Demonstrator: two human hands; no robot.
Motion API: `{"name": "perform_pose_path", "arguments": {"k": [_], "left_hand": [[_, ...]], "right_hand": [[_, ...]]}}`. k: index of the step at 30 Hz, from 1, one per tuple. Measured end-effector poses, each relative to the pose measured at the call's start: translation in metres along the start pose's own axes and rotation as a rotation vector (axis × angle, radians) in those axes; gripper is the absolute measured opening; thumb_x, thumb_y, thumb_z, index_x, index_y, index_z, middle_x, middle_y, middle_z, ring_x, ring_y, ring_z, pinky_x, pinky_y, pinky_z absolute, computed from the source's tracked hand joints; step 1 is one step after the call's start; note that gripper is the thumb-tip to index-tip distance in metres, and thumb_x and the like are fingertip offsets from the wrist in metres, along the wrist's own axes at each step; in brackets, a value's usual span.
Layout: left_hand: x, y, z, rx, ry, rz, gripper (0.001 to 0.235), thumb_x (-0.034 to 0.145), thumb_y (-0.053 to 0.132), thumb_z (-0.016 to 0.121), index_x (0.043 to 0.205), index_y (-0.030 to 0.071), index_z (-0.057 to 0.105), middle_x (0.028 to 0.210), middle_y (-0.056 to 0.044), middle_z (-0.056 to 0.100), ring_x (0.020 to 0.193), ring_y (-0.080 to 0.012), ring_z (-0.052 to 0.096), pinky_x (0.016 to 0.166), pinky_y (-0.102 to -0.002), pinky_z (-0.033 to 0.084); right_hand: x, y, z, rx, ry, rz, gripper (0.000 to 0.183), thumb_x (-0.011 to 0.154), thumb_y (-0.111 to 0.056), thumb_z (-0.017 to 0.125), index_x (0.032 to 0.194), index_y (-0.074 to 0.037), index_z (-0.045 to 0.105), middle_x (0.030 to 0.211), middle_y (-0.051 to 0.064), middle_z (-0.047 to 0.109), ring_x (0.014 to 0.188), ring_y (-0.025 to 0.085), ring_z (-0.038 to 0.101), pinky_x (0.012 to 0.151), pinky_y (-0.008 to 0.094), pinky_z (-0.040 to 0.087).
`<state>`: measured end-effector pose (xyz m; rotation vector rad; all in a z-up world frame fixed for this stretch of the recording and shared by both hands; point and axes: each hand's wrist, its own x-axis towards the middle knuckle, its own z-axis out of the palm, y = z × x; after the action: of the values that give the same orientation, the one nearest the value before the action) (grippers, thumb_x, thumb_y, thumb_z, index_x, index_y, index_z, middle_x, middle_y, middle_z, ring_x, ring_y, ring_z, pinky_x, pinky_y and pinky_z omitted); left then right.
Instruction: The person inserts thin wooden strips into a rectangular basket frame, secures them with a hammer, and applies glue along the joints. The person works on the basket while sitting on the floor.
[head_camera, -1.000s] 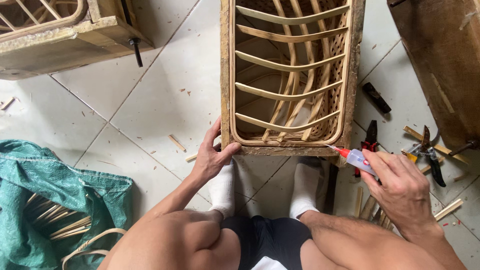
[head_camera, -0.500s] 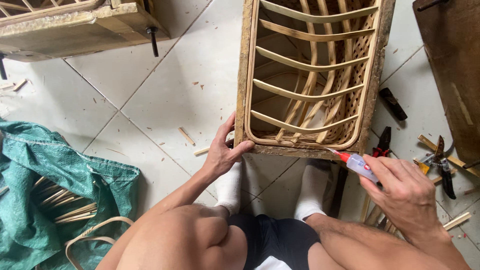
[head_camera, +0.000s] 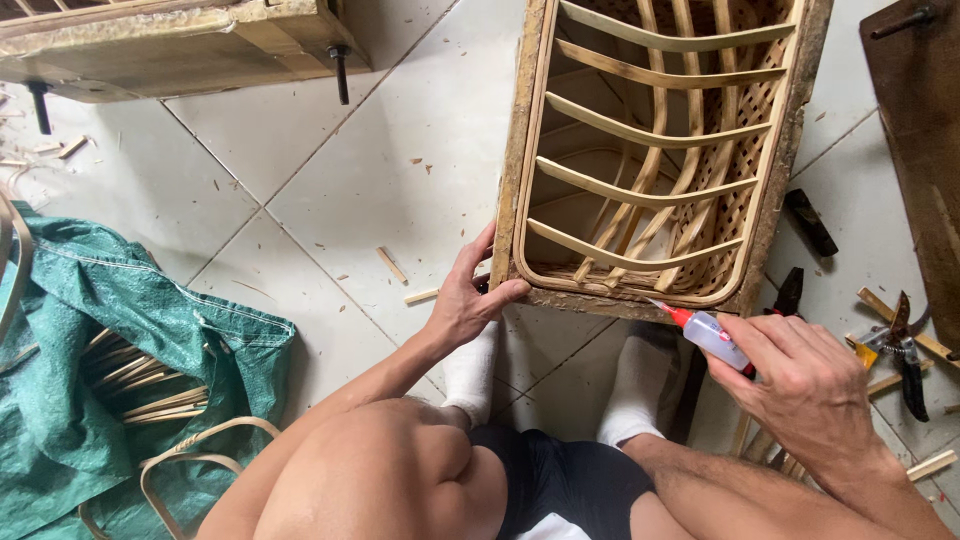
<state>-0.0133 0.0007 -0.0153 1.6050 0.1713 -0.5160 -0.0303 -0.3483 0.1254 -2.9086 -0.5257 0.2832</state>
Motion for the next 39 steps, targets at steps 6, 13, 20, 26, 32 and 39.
{"name": "perform_pose_path", "arguments": {"k": [6, 13, 20, 26, 32, 39], "left_hand": [[0.0, -0.005, 0.001, 0.018, 0.007, 0.001, 0.096, 0.087, 0.04, 0.079, 0.163, 0.014, 0.027, 0.156, -0.017, 0.04, 0.147, -0.0294, 0.043, 0.115, -0.046, 0.049], [0.001, -0.012, 0.001, 0.038, 0.033, 0.027, 0.095, 0.087, 0.037, 0.08, 0.162, 0.011, 0.028, 0.154, -0.017, 0.042, 0.146, -0.029, 0.045, 0.114, -0.044, 0.051], [0.001, -0.017, 0.001, 0.08, 0.037, 0.055, 0.095, 0.087, 0.036, 0.08, 0.162, 0.011, 0.028, 0.154, -0.017, 0.043, 0.145, -0.0287, 0.046, 0.112, -0.042, 0.053], [0.0, -0.015, 0.001, 0.062, 0.052, 0.064, 0.095, 0.085, 0.038, 0.081, 0.162, 0.011, 0.031, 0.154, -0.018, 0.045, 0.142, -0.0301, 0.047, 0.112, -0.043, 0.048], [-0.001, -0.016, -0.001, 0.114, 0.047, 0.096, 0.089, 0.093, 0.04, 0.075, 0.164, 0.01, 0.03, 0.153, -0.019, 0.047, 0.143, -0.0308, 0.047, 0.115, -0.041, 0.043], [0.0, -0.018, -0.001, 0.164, 0.043, 0.089, 0.086, 0.095, 0.04, 0.071, 0.163, 0.009, 0.029, 0.152, -0.021, 0.046, 0.141, -0.0331, 0.046, 0.113, -0.041, 0.044]], "right_hand": [[0.009, -0.007, -0.006, 0.039, -0.002, -0.039, 0.041, 0.069, -0.025, 0.086, 0.104, -0.006, 0.076, 0.083, 0.006, 0.07, 0.076, 0.023, 0.068, 0.071, 0.038, 0.054], [0.027, -0.016, -0.006, 0.041, -0.019, -0.124, 0.043, 0.07, -0.027, 0.086, 0.106, -0.006, 0.076, 0.085, 0.005, 0.073, 0.075, 0.022, 0.069, 0.07, 0.036, 0.055], [0.036, -0.024, -0.014, 0.073, -0.018, -0.135, 0.039, 0.072, -0.028, 0.087, 0.103, -0.007, 0.076, 0.083, 0.003, 0.073, 0.072, 0.02, 0.068, 0.067, 0.035, 0.055], [0.049, -0.035, -0.005, -0.073, -0.105, -0.163, 0.038, 0.072, -0.033, 0.084, 0.102, -0.011, 0.076, 0.08, 0.0, 0.07, 0.074, 0.018, 0.069, 0.071, 0.033, 0.056], [0.052, -0.037, -0.008, -0.058, -0.076, -0.212, 0.041, 0.07, -0.034, 0.083, 0.102, -0.009, 0.076, 0.082, 0.001, 0.071, 0.074, 0.02, 0.069, 0.07, 0.034, 0.056], [0.069, -0.055, -0.007, 0.0, -0.101, -0.236, 0.042, 0.072, -0.033, 0.088, 0.103, -0.009, 0.076, 0.078, 0.004, 0.071, 0.07, 0.021, 0.069, 0.067, 0.035, 0.056]]}}
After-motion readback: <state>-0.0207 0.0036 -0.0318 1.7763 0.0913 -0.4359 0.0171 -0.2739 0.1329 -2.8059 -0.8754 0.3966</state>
